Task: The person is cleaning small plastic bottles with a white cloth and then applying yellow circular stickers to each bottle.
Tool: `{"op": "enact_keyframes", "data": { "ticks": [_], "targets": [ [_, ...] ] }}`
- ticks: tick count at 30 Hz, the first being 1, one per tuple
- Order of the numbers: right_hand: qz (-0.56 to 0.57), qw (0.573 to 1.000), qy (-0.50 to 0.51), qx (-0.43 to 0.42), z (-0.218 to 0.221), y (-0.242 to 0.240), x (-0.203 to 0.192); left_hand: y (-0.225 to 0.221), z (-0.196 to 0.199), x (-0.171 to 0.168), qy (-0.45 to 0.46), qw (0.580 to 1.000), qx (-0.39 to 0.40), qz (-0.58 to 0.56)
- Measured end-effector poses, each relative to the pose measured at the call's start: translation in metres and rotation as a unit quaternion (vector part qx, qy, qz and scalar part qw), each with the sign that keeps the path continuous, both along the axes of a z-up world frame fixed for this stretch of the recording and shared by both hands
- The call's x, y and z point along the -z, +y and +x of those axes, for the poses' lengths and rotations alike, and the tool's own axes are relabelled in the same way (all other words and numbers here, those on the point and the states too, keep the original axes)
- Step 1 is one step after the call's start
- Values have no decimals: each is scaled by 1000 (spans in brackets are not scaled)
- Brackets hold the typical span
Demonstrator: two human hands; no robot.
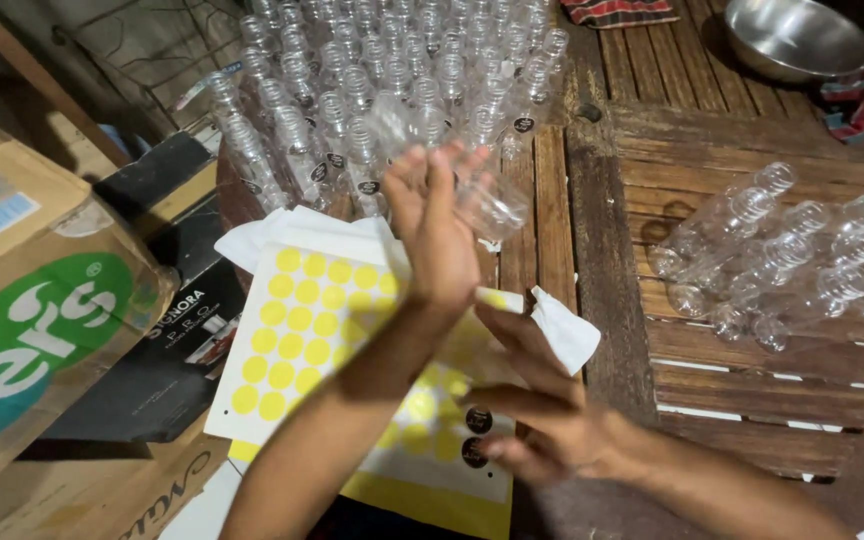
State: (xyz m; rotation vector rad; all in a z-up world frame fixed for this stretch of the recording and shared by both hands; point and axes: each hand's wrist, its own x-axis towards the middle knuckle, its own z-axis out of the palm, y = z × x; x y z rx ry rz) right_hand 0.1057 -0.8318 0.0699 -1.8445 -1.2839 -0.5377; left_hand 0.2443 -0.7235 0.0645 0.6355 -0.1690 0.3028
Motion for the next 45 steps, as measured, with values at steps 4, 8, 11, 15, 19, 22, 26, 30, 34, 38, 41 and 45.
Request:
{"op": "enact_keyframes", "data": {
  "ticks": [4, 8, 11, 15, 19, 22, 26, 30, 34, 38, 41, 45],
  "targets": [
    [84, 995, 33, 37, 45, -59, 86, 11, 34, 34, 8, 995, 19, 98],
    [-100, 954, 148, 241, 49, -60, -20, 14, 24, 45, 35, 987, 111, 115],
    [-243, 921, 217, 213, 63, -67, -41, 17, 23, 65, 20, 966, 195, 169],
    [-365, 856, 300, 211, 76, -75, -35, 20, 6, 57, -14, 952, 242, 186],
    [-373, 840, 326, 221, 86, -83, -23, 24, 0, 57, -21, 941, 266, 209],
    [-410, 804, 351, 250, 90, -81, -26, 25, -3, 62, -1, 941, 274, 198],
    [-446, 777, 384, 223, 90, -79, -18, 29, -7, 64, 17, 942, 276, 192],
    [-220, 914, 241, 241, 90, -104, -11, 34, -22, 47, 58, 944, 261, 194],
    [85, 960, -55, 263, 84, -104, 27, 30, -41, 29, 98, 929, 272, 232],
    [81, 978, -132, 140, 62, -39, 40, 13, -46, 31, 116, 941, 258, 185],
    [96, 989, -93, 68, 39, -16, 43, 14, -39, 44, 169, 943, 276, 82],
    [104, 979, -161, 63, 52, -22, 56, 29, -43, 26, 132, 940, 298, 97]
  ]
}}
